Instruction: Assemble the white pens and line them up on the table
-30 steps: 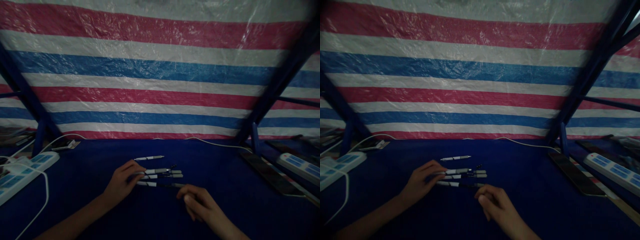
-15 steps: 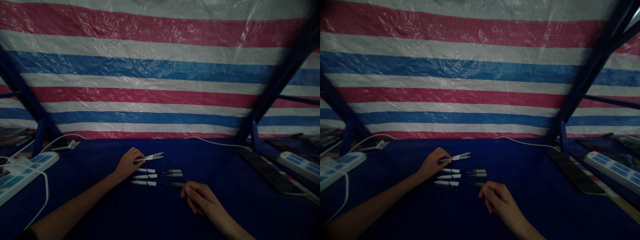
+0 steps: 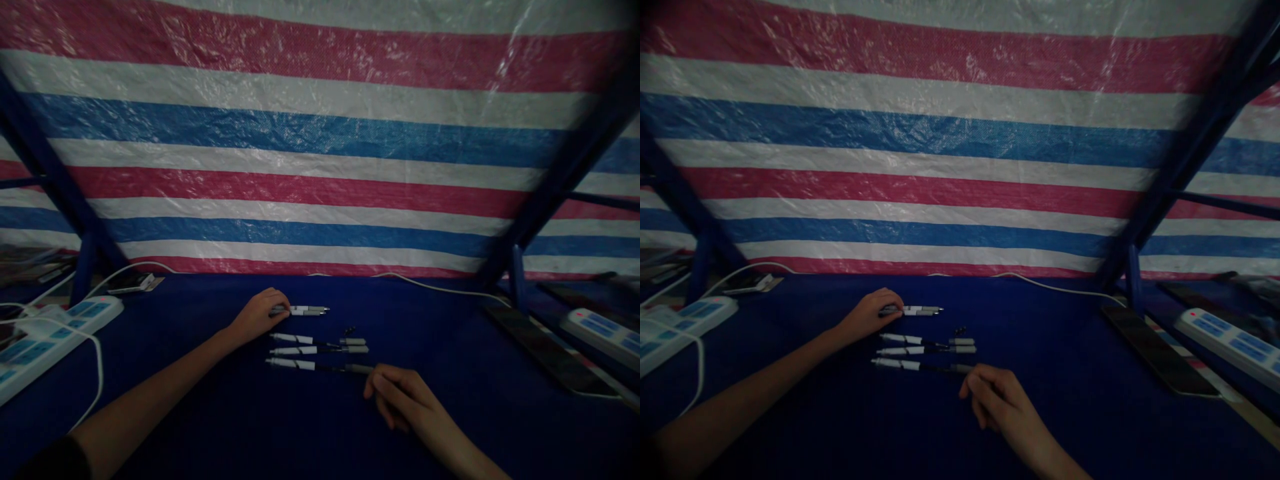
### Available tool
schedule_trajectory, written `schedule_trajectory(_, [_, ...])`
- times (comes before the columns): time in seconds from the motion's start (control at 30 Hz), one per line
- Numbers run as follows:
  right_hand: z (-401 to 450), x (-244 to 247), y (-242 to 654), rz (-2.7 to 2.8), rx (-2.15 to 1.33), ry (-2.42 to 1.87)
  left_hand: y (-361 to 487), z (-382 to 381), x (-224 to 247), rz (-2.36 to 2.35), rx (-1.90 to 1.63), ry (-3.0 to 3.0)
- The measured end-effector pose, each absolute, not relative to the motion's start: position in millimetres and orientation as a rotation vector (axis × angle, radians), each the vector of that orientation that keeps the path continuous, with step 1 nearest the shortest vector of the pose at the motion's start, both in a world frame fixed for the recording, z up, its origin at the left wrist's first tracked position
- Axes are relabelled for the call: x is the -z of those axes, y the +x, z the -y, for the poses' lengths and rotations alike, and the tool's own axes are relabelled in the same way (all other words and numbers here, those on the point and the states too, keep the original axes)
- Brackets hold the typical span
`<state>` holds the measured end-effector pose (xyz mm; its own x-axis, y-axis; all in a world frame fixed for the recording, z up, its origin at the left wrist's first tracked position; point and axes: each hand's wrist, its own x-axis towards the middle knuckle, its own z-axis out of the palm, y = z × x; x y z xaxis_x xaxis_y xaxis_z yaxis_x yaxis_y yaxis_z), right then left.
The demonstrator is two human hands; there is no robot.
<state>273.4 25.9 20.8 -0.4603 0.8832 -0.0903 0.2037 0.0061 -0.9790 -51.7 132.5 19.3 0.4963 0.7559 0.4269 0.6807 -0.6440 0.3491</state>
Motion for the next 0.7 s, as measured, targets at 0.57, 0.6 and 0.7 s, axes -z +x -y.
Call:
schedule_trajectory(0.57, [-32, -32, 285, 2.05, -0.739, -1.31, -49, -71, -33, -1.272, -0.837, 2.543])
schedule_trajectory(0.6, [-34, -31, 287, 2.087, -0.673, -1.326, -48, -60, -31, -1.26, -0.812, 2.542])
schedule_trajectory(0.7, [-39, -27, 290, 2.181, -0.587, -1.367, -43, -35, -24, -1.262, -0.73, 2.536])
